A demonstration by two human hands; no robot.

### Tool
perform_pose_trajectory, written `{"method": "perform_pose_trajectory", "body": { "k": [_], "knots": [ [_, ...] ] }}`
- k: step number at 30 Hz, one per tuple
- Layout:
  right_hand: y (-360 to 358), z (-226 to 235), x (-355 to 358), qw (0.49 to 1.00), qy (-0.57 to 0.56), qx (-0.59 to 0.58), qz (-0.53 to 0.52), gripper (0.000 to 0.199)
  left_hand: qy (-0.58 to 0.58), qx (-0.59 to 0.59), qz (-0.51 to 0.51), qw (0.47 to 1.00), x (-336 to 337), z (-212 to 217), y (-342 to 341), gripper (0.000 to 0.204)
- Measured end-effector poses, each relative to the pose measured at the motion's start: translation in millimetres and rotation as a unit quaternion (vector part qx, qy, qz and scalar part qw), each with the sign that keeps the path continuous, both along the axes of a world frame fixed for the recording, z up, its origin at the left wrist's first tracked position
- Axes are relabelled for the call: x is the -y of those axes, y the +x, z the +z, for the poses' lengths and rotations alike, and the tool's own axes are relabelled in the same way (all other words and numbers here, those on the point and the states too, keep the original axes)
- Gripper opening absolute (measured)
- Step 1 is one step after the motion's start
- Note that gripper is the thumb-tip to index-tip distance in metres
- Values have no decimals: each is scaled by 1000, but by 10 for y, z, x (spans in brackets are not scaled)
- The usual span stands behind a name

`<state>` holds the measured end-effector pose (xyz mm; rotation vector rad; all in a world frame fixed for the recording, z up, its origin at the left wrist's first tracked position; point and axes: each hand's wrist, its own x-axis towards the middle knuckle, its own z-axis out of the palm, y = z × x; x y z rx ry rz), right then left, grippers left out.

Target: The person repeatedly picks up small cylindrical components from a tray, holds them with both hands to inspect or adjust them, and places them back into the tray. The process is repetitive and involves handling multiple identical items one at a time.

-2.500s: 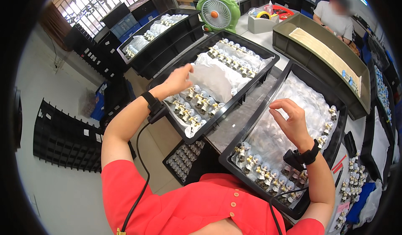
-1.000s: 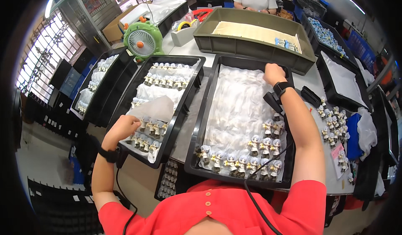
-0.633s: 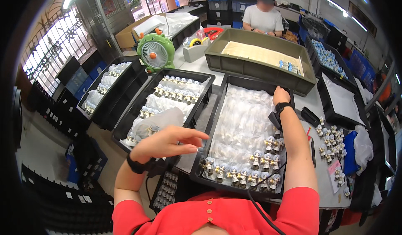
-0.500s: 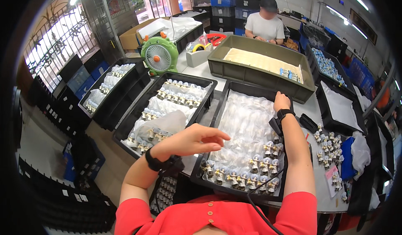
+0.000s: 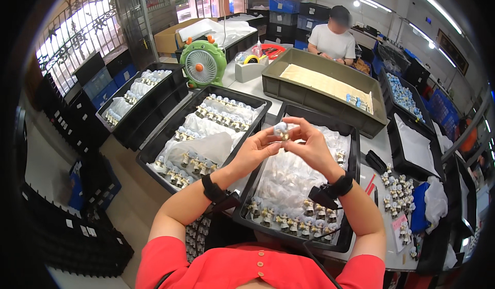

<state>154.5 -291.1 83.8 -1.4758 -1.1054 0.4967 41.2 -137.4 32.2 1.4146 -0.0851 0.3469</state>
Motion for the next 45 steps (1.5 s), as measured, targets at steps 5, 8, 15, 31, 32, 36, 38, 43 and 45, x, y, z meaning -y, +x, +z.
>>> {"method": "perform_pose_trajectory", "body": {
  "k": [5, 8, 15, 31, 32, 36, 38, 43, 45],
  "knots": [
    [-9, -168, -53, 1000, 22, -18, 12, 42, -47, -30, -8, 998, 33, 54, -53, 50],
    [-59, -248, -102, 999, 39, -31, 2, 40, -49, -42, -14, 998, 0, 24, -61, 52],
    [-7, -293, -61, 999, 11, 34, 34, 56, -115, -90, -34, 989, -7, 74, -99, 56],
    [-9, -402, -73, 974, 42, 225, -8, 71, -66, -66, -41, 995, 17, 33, -85, 57],
    [-11, -392, -68, 973, 40, 226, -10, 70, -68, -63, -43, 995, 22, 42, -86, 58],
    [11, -462, -88, 961, 63, 267, -32, 68, -62, -60, -27, 996, 44, 17, -111, 59],
    [-20, -447, -90, 958, 73, 273, -42, 68, -60, -78, -22, 995, 41, 49, -118, 58],
    [-51, -402, -64, 954, 96, 278, -52, 72, -192, -86, -73, 975, 76, 111, -129, 48],
    [-71, -404, -58, 949, 127, 283, -51, 75, -230, -93, -104, 963, 69, 96, -127, 46]
  ]
}}
